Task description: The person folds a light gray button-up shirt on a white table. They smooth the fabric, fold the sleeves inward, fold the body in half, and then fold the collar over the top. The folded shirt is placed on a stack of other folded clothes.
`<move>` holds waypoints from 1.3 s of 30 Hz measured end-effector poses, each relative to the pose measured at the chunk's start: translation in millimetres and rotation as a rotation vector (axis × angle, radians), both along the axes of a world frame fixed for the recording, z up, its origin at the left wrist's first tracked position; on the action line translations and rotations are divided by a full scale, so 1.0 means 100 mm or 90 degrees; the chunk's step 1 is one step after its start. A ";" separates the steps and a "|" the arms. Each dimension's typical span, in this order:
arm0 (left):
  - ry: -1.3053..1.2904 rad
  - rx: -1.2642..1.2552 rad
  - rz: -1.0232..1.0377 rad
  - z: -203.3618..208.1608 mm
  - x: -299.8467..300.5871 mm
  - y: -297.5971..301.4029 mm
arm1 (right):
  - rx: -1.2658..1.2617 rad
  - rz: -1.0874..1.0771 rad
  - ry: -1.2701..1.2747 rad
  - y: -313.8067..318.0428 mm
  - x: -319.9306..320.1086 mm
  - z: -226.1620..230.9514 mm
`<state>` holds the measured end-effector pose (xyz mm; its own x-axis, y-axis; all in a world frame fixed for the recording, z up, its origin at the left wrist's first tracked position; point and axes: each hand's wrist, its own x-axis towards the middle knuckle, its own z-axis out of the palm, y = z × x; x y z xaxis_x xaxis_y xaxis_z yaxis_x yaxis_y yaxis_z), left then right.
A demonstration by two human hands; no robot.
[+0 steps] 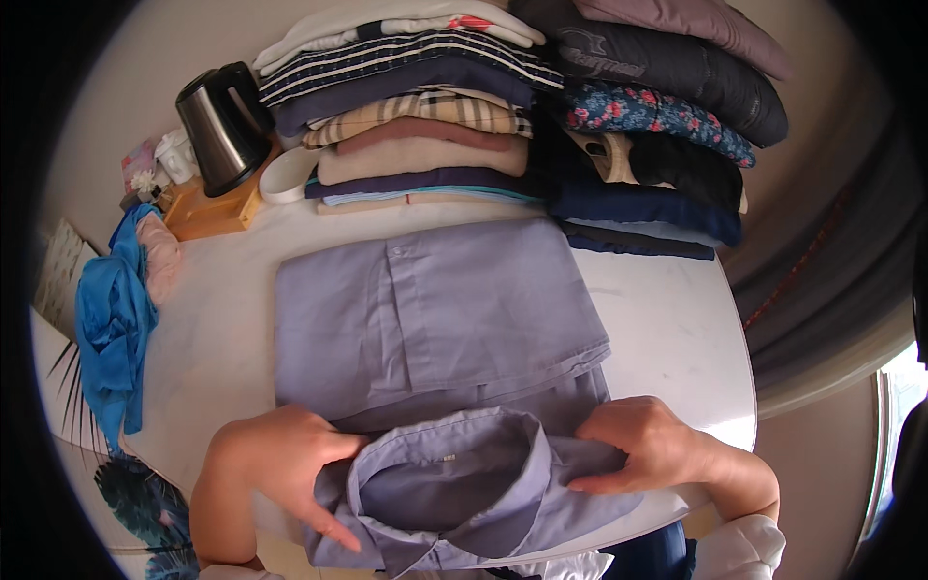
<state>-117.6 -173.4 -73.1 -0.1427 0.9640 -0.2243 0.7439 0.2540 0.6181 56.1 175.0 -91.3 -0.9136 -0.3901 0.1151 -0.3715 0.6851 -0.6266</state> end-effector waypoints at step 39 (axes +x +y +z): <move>-0.469 0.026 -0.238 -0.33 0.01 0.03 | -0.140 0.164 -0.237 0.09 0.03 0.00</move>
<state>-116.9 -170.3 -106.5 0.3589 0.9282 -0.0982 0.1756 0.0362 0.9838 59.1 183.7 -91.6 -0.7858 -0.6109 -0.0959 -0.2344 0.4378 -0.8680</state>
